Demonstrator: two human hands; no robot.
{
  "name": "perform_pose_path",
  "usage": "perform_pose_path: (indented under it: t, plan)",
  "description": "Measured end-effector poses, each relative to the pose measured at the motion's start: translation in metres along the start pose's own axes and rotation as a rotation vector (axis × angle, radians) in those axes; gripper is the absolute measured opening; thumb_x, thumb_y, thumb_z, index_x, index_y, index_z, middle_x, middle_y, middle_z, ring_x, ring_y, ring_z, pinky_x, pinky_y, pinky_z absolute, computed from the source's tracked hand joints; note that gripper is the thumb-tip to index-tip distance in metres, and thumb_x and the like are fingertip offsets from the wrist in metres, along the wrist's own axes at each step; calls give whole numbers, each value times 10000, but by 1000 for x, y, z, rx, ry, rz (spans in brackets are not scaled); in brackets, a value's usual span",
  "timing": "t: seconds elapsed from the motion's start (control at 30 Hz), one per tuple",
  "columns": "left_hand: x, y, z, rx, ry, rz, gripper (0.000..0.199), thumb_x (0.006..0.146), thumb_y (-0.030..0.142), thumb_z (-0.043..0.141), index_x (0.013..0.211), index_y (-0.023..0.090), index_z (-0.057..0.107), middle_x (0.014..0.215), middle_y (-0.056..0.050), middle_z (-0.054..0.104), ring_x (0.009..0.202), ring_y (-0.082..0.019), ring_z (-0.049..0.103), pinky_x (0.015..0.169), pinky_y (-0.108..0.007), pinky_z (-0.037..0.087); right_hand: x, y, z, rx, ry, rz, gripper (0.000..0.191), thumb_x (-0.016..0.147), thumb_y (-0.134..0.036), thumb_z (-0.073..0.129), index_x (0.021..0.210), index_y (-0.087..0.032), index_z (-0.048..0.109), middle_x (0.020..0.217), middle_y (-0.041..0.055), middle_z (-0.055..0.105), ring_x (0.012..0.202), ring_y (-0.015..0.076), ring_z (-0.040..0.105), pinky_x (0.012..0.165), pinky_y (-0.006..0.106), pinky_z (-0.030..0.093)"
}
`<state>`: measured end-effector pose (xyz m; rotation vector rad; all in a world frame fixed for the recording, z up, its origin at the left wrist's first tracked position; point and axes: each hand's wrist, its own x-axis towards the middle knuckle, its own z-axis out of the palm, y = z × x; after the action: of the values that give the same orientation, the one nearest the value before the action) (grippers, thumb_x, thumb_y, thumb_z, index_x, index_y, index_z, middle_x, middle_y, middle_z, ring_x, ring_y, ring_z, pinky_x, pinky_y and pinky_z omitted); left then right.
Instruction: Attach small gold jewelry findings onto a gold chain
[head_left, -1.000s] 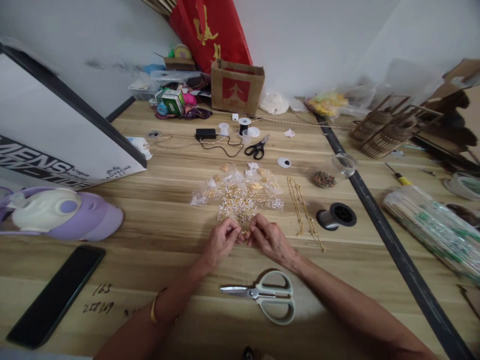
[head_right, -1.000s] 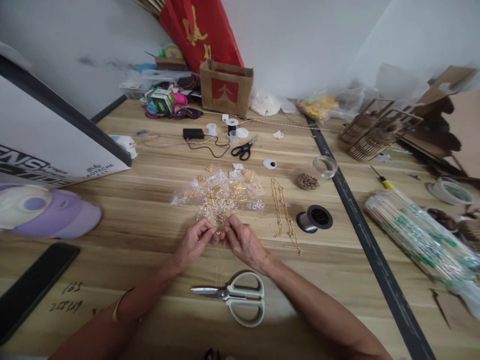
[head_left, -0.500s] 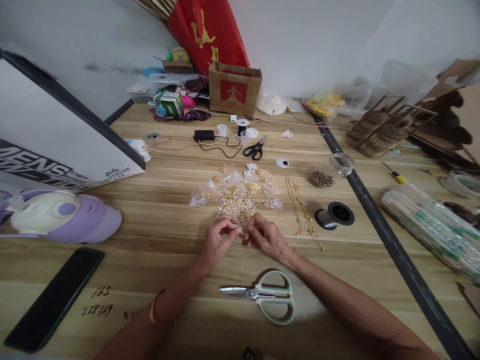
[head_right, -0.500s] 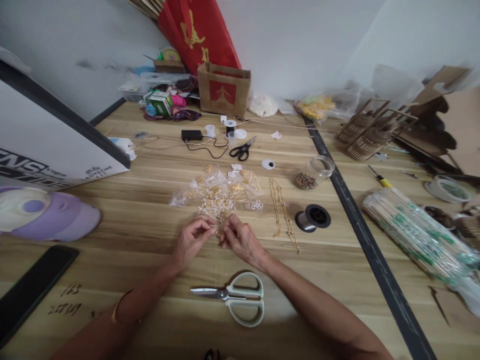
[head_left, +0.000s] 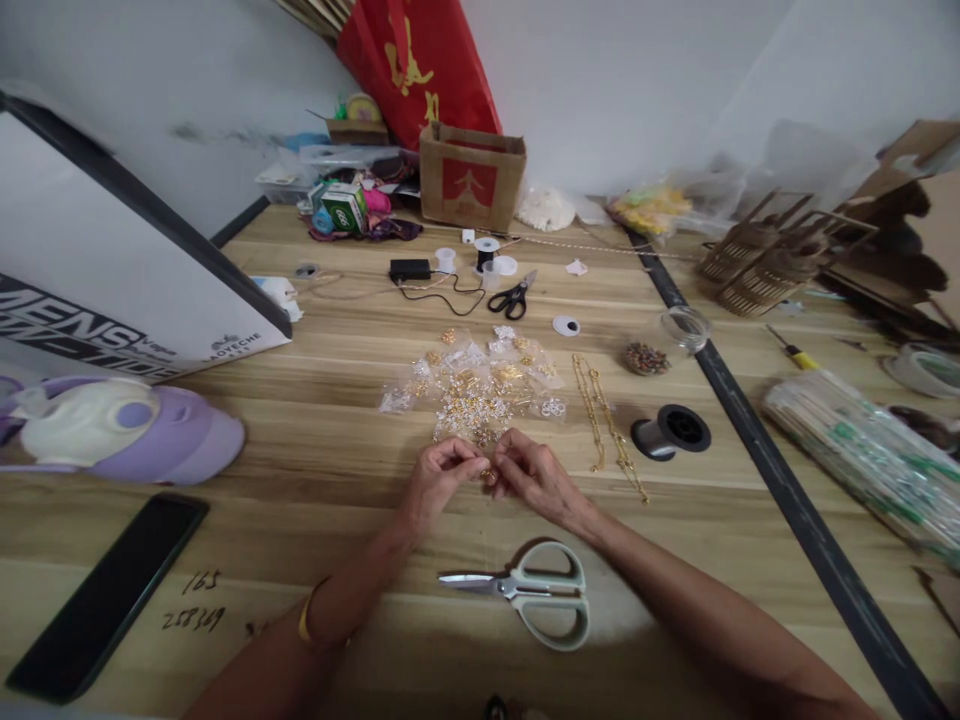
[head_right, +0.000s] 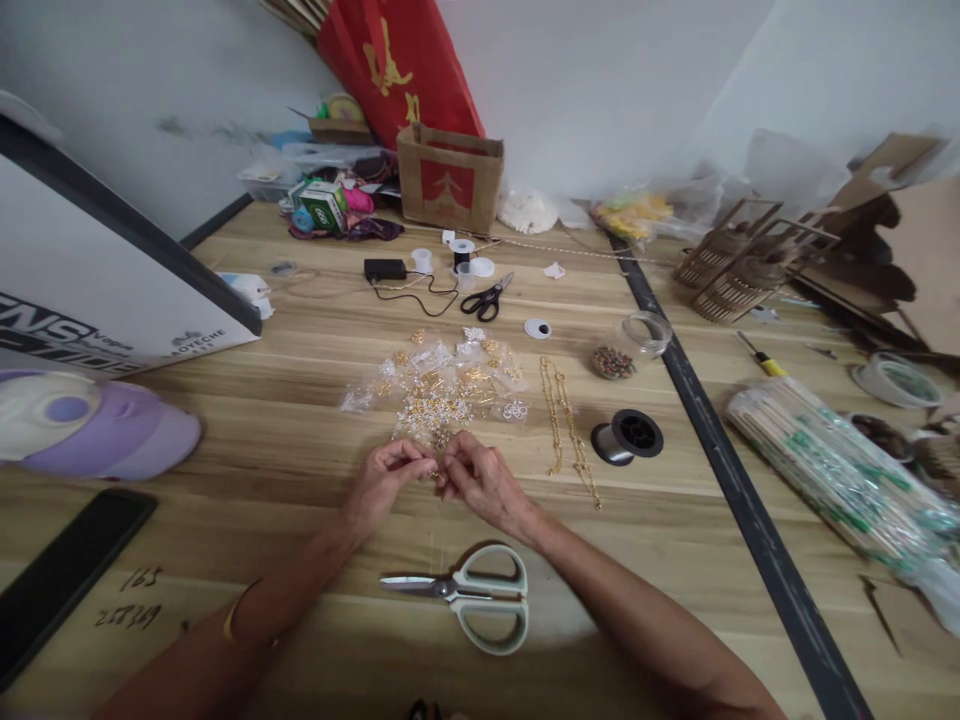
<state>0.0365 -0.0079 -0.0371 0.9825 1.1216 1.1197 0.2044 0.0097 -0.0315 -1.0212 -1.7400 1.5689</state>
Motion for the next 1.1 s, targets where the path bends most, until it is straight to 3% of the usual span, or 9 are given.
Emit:
perform_pose_path:
  t: [0.23, 0.43, 0.6, 0.9, 1.1]
  plan:
    - [4, -4, -3, -6, -40, -87, 136, 603, 237, 739, 600, 135, 648, 577, 7, 627, 575, -111, 545, 605, -232, 437, -2, -6, -5, -169, -19, -39, 191, 941, -356, 414, 864, -187, 463, 661, 9, 630, 563, 122, 612, 523, 206, 449]
    - [3, -3, -2, -26, 37, -132, 146, 549, 200, 753, 648, 138, 665, 567, 21, 618, 531, -92, 518, 546, -211, 410, -3, -14, -9, -450, 22, -185, 132, 933, -256, 424, 862, -187, 511, 693, 5, 572, 585, 120, 513, 552, 221, 387]
    - [2, 0, 0, 27, 43, -104, 183, 540, 208, 771, 671, 136, 666, 604, 10, 631, 547, -96, 524, 532, -204, 405, -3, -16, -9, -539, 44, -314, 107, 933, -194, 426, 897, -184, 526, 839, 49, 569, 740, 146, 549, 665, 248, 432]
    - [-2, -2, 3, 152, -7, 14, 161, 601, 238, 751, 630, 127, 639, 621, -5, 624, 601, -115, 540, 590, -215, 420, -7, -22, -6, -631, -10, -388, 147, 951, -185, 397, 937, -181, 544, 871, 59, 568, 780, 149, 585, 699, 258, 494]
    - [-1, 0, 0, 55, -37, -55, 166, 639, 260, 721, 629, 128, 620, 555, 16, 573, 543, -98, 503, 547, -206, 405, -12, -26, -7, -695, 234, -542, 152, 919, -174, 444, 1055, -186, 512, 1047, 111, 558, 941, 177, 587, 640, 241, 500]
